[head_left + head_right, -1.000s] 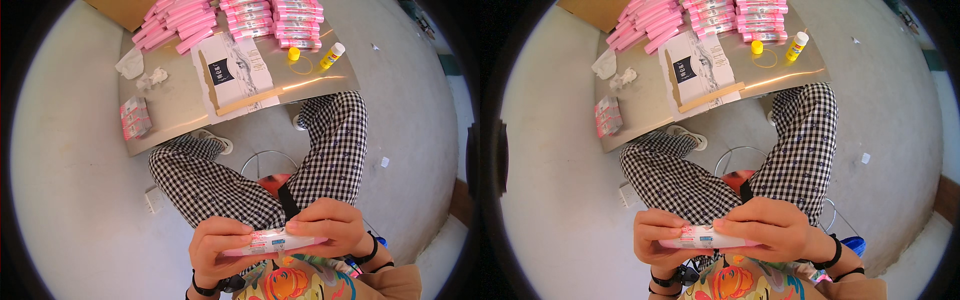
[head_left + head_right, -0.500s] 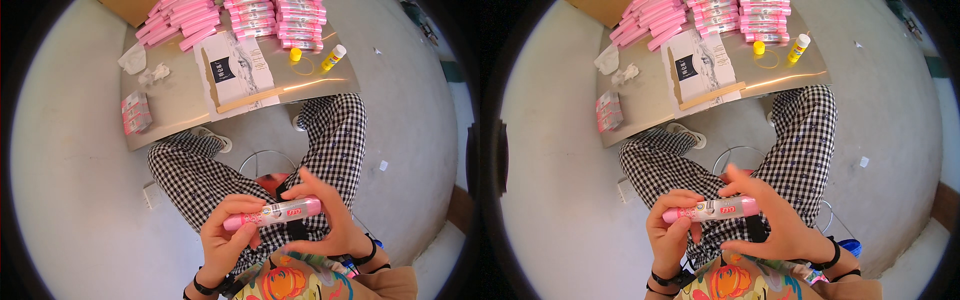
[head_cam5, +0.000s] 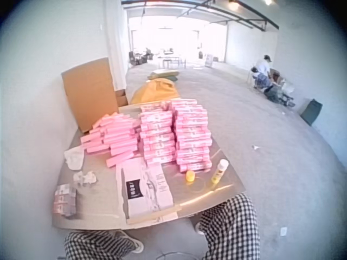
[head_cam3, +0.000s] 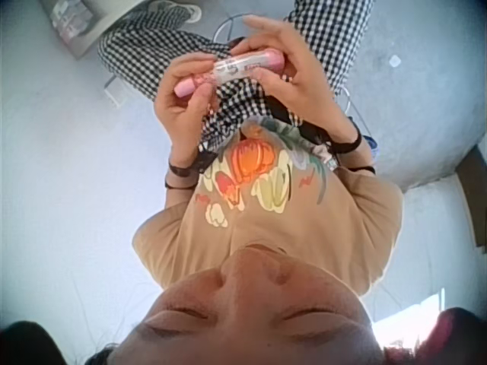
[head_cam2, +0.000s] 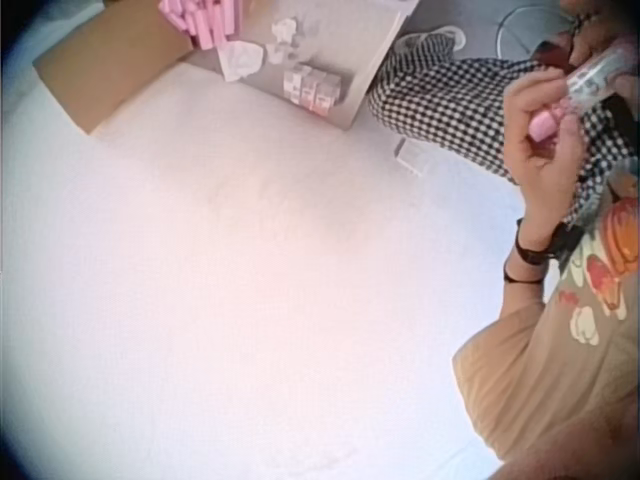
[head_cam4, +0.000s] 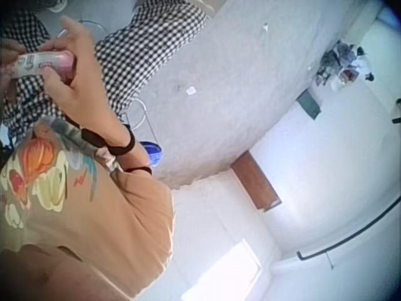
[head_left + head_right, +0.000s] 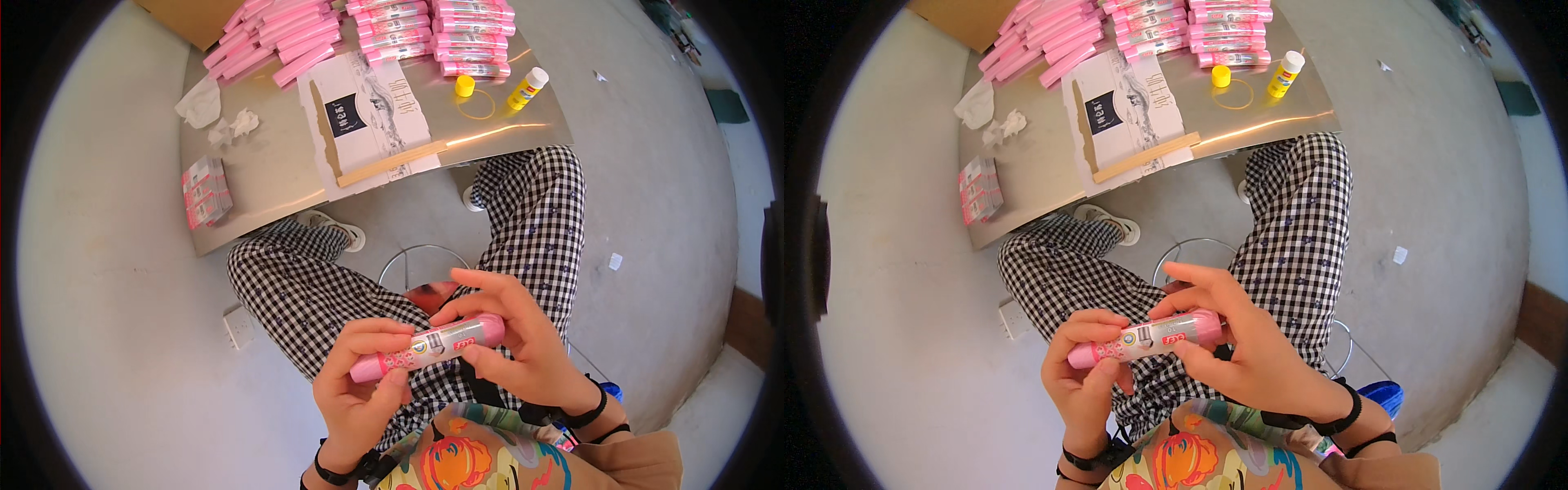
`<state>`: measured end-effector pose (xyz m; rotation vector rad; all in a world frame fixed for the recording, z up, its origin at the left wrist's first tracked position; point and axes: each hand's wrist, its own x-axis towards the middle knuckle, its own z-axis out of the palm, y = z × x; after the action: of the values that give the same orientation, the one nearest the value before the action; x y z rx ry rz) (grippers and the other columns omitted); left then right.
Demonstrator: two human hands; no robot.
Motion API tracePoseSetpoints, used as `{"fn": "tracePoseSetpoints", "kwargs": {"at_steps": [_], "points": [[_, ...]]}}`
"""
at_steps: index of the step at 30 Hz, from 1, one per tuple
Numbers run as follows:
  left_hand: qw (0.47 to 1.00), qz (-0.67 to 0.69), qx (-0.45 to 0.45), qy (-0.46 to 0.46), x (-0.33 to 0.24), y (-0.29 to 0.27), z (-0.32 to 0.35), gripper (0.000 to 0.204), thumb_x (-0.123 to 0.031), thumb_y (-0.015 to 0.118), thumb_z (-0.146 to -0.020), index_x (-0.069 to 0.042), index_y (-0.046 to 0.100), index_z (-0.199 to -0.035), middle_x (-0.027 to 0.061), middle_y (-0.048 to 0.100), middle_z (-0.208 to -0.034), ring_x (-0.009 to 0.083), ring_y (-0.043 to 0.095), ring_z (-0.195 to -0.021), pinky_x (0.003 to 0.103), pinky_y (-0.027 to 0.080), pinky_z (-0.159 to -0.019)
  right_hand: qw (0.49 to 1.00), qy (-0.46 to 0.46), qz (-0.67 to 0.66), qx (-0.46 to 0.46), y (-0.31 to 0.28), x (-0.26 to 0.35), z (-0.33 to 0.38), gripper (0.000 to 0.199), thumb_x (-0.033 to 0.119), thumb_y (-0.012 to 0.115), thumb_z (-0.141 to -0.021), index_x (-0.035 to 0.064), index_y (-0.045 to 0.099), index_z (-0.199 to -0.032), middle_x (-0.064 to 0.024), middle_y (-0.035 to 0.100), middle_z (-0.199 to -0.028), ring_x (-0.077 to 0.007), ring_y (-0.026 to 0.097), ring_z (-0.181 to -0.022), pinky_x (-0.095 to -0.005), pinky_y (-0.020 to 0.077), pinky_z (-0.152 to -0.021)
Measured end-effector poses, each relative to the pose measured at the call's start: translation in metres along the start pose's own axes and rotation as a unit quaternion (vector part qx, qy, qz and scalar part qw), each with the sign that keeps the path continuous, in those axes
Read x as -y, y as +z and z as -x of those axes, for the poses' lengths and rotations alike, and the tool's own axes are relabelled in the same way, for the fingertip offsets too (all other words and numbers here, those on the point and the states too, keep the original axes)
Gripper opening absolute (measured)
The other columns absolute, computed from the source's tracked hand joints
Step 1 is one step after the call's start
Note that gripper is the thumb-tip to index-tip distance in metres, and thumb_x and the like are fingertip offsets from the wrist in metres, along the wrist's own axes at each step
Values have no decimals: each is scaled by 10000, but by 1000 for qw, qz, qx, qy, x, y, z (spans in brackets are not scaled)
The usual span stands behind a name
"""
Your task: The recorder is applying labels to small pink cylindrical containers and placing them on a table.
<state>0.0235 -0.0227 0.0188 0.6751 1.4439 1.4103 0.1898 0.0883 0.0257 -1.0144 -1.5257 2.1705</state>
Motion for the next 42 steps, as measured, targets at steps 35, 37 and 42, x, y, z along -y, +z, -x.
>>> {"fn": "tracePoseSetpoints", "kwargs": {"at_steps": [35, 37, 42], "points": [[998, 66, -1, -22, 5, 3, -12, 293, 25, 572, -808, -17, 482, -1083, 74, 441, -1097, 68, 498, -754, 194, 417, -596, 973, -116, 201, -14, 6, 6, -3, 399, -25, 639, -759, 24, 573, -1149, -120, 604, -1114, -279, 564, -1082, -361, 423, -962], [997, 79, -5, -23, 5, 1, -12, 234, -2, 519, -838, -2, 491, -1070, 83, 455, -1098, 83, 495, -723, 214, 416, -584, 978, -100, 184, -16, 6, 6, -3, 406, -22, 642, -758, 24, 571, -1155, -123, 605, -1122, -276, 556, -1116, -354, 413, -975], [997, 59, 24, -32, 4, -6, -12, 268, -64, 429, -887, 34, 500, -1127, 117, 496, -1134, 89, 484, -646, 212, 411, -564, 990, -55, 128, -6, 7, 5, -4, 397, -43, 620, -782, 8, 562, -1171, -127, 583, -1172, -248, 519, -1186, -326, 406, -979]]}}
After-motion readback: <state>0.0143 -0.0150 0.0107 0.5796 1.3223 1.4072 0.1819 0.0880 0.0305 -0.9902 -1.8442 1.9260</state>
